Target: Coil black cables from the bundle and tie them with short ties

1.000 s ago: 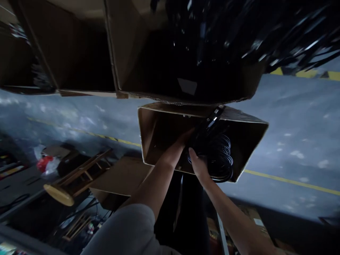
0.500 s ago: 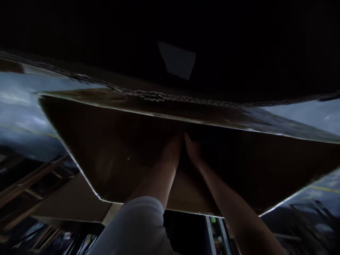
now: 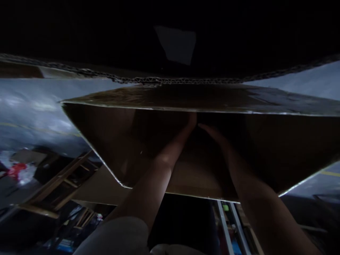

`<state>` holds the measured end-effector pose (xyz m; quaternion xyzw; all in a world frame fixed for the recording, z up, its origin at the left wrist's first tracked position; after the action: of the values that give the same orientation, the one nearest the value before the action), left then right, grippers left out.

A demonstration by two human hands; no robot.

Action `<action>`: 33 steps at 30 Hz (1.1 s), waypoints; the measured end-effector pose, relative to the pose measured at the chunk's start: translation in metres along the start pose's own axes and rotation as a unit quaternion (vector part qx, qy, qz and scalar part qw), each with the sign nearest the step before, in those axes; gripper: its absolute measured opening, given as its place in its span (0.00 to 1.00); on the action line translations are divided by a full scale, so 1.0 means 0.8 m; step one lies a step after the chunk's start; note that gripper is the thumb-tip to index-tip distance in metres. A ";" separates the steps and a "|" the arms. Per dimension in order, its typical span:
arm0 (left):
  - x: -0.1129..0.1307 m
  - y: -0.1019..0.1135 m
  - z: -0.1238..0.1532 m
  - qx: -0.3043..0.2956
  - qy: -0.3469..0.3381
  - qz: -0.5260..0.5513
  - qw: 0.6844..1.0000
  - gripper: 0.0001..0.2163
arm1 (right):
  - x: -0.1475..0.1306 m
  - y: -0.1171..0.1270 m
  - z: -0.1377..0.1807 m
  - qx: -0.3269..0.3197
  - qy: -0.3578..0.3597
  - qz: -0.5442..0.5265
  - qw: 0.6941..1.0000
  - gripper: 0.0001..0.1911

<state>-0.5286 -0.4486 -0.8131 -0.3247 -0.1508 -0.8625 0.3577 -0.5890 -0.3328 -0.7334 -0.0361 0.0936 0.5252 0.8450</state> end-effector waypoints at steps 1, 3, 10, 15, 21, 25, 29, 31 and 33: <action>0.006 -0.008 0.000 -0.003 -0.004 -0.006 1.000 0.23 | -0.002 0.001 -0.005 0.005 0.016 -0.012 1.000 0.39; 0.018 -0.027 0.002 -0.030 -0.014 -0.032 0.999 0.25 | -0.009 0.005 -0.010 0.019 0.078 -0.027 0.996 0.42; 0.058 -0.041 -0.010 -0.077 0.028 -0.126 0.989 0.26 | 0.001 0.001 0.029 0.100 0.107 0.046 0.988 0.35; 0.066 0.035 0.073 -0.045 0.115 -0.156 0.980 0.26 | -0.002 0.004 0.121 0.168 0.122 0.151 0.967 0.28; 0.111 0.162 0.224 -0.078 0.147 -0.262 0.951 0.17 | 0.048 -0.025 0.307 0.198 0.162 0.066 0.964 0.22; 0.177 0.198 0.290 -0.093 0.108 -0.320 0.937 0.14 | 0.142 -0.086 0.430 0.241 0.071 0.010 0.968 0.21; 0.236 0.176 0.357 -0.180 0.062 -0.380 0.905 0.15 | 0.245 -0.187 0.536 0.243 -0.053 -0.089 0.964 0.13; 0.255 0.152 0.395 -0.240 0.043 -0.417 0.876 0.15 | 0.288 -0.242 0.583 0.242 -0.107 -0.160 0.951 0.08; 0.263 0.125 0.438 -0.293 0.028 -0.459 0.839 0.14 | 0.326 -0.291 0.621 0.245 -0.143 -0.237 0.929 0.08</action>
<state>-0.4109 -0.4550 -0.4097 -0.2840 -0.0133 -0.9404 -0.1866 -0.2086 -0.1275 -0.3062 0.2264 0.0861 0.2699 0.9319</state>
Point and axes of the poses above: each hand's wrist, its own z-axis away from the middle knuckle, its own y-axis out of the back of the hand, x = y × z, the point moved 6 cm from there along -z, towards the middle knuckle, and after that the axes turned 1 degree about z, right-handed, at the moved point
